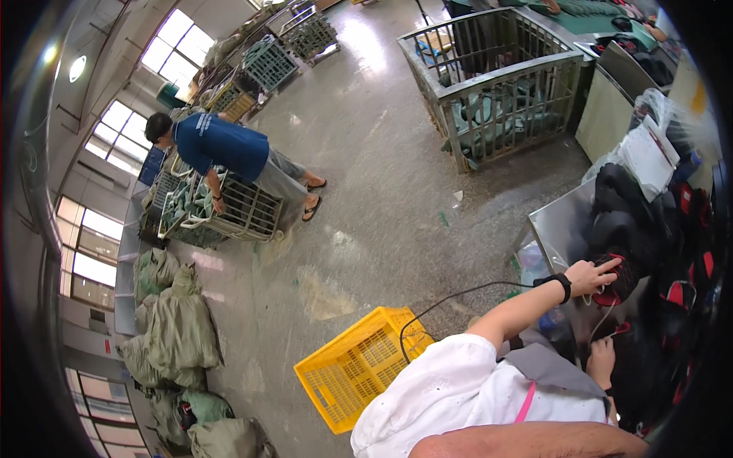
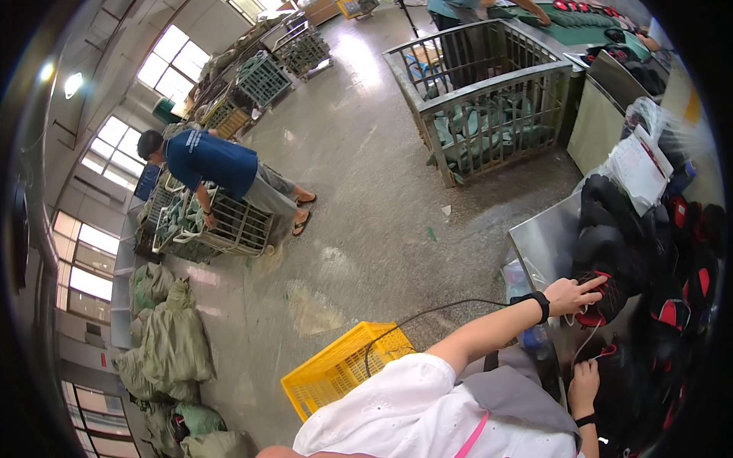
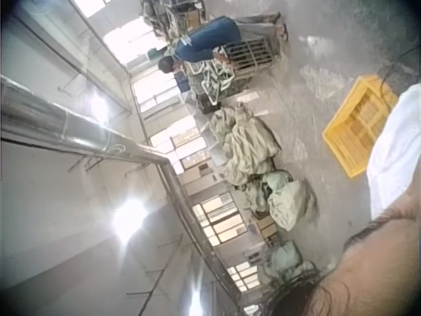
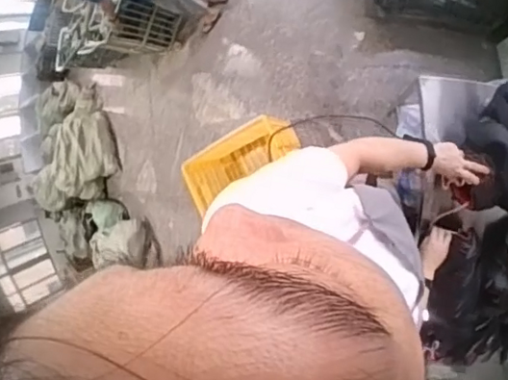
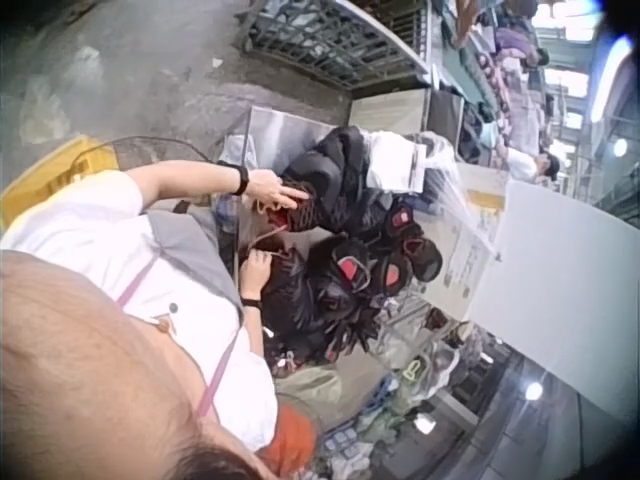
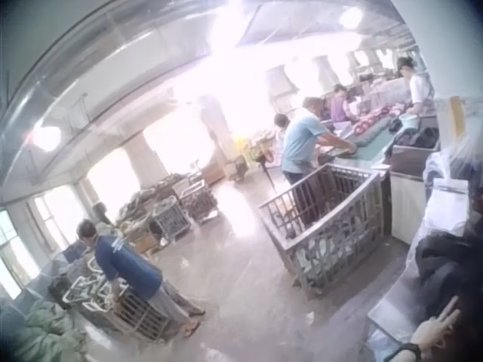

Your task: The recorder organizes black shoe upper components on a table, counts them, and then logs the information on a notepad.

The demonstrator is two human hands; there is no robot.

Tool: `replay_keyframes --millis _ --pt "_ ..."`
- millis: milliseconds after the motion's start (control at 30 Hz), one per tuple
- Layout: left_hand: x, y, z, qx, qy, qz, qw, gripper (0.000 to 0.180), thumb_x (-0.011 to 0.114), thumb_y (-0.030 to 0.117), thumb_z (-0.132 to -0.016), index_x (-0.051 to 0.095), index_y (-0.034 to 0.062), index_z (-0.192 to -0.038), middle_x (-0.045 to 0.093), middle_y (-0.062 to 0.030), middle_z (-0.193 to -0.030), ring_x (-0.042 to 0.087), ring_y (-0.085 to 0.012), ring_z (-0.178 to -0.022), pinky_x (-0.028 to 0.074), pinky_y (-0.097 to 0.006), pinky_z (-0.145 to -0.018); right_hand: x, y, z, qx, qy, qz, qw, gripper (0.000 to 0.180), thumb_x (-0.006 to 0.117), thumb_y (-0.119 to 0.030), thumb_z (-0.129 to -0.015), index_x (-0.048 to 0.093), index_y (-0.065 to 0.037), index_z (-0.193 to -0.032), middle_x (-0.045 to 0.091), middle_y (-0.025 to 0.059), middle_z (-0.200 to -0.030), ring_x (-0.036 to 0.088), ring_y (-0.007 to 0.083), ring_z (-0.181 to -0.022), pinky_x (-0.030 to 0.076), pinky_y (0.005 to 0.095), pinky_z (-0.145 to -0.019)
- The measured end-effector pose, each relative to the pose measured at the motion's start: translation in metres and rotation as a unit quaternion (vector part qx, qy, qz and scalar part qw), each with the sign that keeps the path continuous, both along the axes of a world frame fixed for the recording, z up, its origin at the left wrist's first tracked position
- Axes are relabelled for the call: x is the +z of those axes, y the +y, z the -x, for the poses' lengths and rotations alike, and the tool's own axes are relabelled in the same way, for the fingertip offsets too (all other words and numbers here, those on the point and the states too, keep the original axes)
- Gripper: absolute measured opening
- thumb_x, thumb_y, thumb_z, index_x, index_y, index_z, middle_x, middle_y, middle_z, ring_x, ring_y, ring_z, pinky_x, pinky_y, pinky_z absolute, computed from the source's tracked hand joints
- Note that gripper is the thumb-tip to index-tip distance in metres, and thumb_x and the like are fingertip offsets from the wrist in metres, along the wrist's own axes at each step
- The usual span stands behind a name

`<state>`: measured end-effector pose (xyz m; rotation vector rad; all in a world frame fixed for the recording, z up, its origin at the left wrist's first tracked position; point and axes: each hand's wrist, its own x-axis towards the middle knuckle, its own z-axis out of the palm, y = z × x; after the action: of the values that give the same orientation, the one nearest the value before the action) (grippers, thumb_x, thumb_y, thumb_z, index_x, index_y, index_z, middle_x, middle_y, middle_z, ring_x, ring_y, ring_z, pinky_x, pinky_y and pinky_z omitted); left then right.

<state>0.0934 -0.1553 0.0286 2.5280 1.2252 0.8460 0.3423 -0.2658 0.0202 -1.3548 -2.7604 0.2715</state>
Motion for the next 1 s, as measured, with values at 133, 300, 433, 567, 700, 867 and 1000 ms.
replay_keyframes --millis 133,300,433,567,700,867,1000 --pt "0.001 0.005 -0.008 -0.040 -0.003 0.005 0.999 0.052 0.070 0.026 -0.062 0.046 0.0204 -0.108 0.027 -0.0101 -0.139 0.062 -0.0262 -0.064 0.049 -0.036 -0.053 -0.038 -0.002 -0.066 0.182 -0.168 -0.062 0.967 0.016 0.053 -0.015 -0.064 0.064 -0.005 -0.072 0.057 0.0125 -0.074 0.050 0.0335 -0.092 0.038 0.0430 -0.084" --pt "-0.002 -0.010 -0.012 -0.010 -0.033 0.047 0.998 0.049 0.065 0.015 -0.066 0.045 0.0203 -0.110 0.026 -0.0103 -0.140 0.061 -0.0253 -0.060 0.048 -0.035 -0.051 -0.083 0.001 -0.067 0.179 -0.203 0.007 0.963 0.025 0.053 -0.024 -0.069 0.064 -0.012 -0.088 0.057 0.0098 -0.078 0.054 0.0306 -0.079 0.038 0.0407 -0.081" --pt "0.008 -0.017 -0.012 -0.015 -0.014 0.059 0.998 0.047 0.062 0.011 -0.068 0.046 0.0191 -0.111 0.025 -0.0122 -0.140 0.060 -0.0252 -0.060 0.047 -0.035 -0.050 -0.098 0.000 -0.047 0.127 -0.115 0.050 0.984 0.019 0.052 -0.026 -0.073 0.059 -0.013 -0.086 0.055 0.0070 -0.085 0.056 0.0293 -0.072 0.043 0.0411 -0.068" --pt "0.013 -0.029 -0.003 -0.020 -0.016 0.054 0.998 0.046 0.059 0.010 -0.070 0.047 0.0186 -0.114 0.025 -0.0145 -0.140 0.060 -0.0254 -0.059 0.047 -0.034 -0.051 -0.114 0.015 -0.039 0.052 -0.141 0.079 0.985 0.016 0.054 -0.018 -0.071 0.056 -0.010 -0.085 0.053 0.0080 -0.085 0.054 0.0309 -0.069 0.043 0.0421 -0.069" --pt "0.002 -0.039 0.000 -0.016 -0.009 0.027 0.999 0.046 0.057 0.011 -0.072 0.048 0.0182 -0.116 0.026 -0.0169 -0.139 0.061 -0.0258 -0.064 0.048 -0.035 -0.053 -0.116 0.016 -0.034 0.073 -0.131 0.098 0.984 0.017 0.054 -0.016 -0.071 0.056 -0.009 -0.086 0.053 0.0085 -0.086 0.054 0.0313 -0.070 0.043 0.0421 -0.069" --pt "0.005 -0.048 -0.003 -0.014 0.018 0.061 0.998 0.042 0.058 0.013 -0.071 0.051 0.0152 -0.112 0.025 -0.0174 -0.139 0.062 -0.0249 -0.068 0.049 -0.035 -0.056 -0.109 0.019 -0.036 0.077 -0.122 0.128 0.981 0.018 0.055 -0.014 -0.070 0.056 -0.009 -0.087 0.053 0.0091 -0.087 0.054 0.0318 -0.071 0.042 0.0421 -0.070" --pt "0.006 -0.049 -0.004 -0.023 0.013 0.070 0.997 0.039 0.060 0.015 -0.069 0.054 0.0128 -0.108 0.025 -0.0171 -0.139 0.063 -0.0249 -0.070 0.049 -0.035 -0.059 -0.099 0.025 -0.037 0.082 -0.121 0.153 0.977 0.020 0.056 -0.013 -0.069 0.056 -0.008 -0.088 0.052 0.0096 -0.088 0.053 0.0322 -0.072 0.042 0.0420 -0.070"
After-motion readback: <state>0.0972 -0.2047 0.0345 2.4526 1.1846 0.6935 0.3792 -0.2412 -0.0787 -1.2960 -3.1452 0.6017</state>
